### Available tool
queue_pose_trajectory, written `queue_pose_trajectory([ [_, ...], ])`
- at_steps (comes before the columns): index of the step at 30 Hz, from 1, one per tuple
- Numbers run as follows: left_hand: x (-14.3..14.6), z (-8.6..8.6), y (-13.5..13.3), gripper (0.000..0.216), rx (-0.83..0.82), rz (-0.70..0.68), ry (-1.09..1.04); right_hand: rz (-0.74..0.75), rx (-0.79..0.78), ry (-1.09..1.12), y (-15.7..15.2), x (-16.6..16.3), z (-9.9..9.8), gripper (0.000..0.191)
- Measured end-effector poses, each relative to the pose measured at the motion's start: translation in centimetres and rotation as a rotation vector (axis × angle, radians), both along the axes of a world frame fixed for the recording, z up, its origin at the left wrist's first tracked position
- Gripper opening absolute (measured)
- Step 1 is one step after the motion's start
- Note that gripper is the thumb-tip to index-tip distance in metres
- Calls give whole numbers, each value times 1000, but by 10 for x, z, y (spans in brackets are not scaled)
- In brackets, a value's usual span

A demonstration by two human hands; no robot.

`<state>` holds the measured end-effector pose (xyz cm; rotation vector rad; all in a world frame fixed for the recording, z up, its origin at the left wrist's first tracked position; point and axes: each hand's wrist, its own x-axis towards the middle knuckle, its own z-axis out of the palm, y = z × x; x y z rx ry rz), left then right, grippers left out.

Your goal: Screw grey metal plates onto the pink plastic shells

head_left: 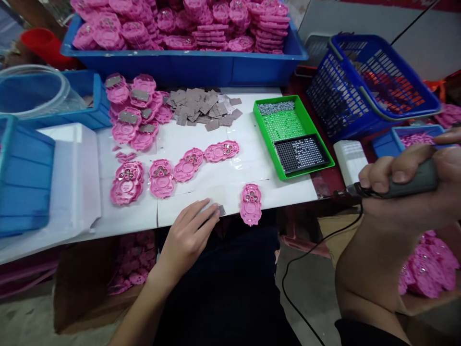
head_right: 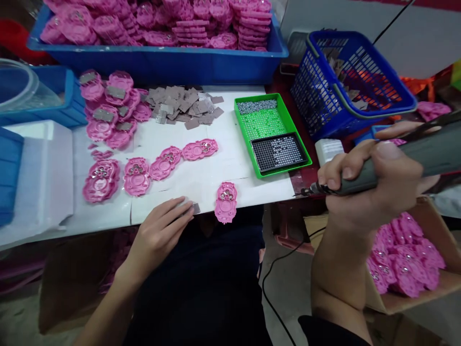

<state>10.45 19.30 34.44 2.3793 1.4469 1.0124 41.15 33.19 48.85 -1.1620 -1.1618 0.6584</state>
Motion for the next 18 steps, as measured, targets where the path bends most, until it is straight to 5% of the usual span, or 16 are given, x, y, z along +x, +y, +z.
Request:
queue_pose_trajectory([
  [7,4,11,11,26,-168,84,-231,75,147,47,-12,-10,-6,33],
  [12,33,27,41,25,-145,-55,-317,128,101,80,-12,-27,-3,17],
  [18,56,24,72,22,-153,-189,-294,143,70,58,-8,-30,1,21],
])
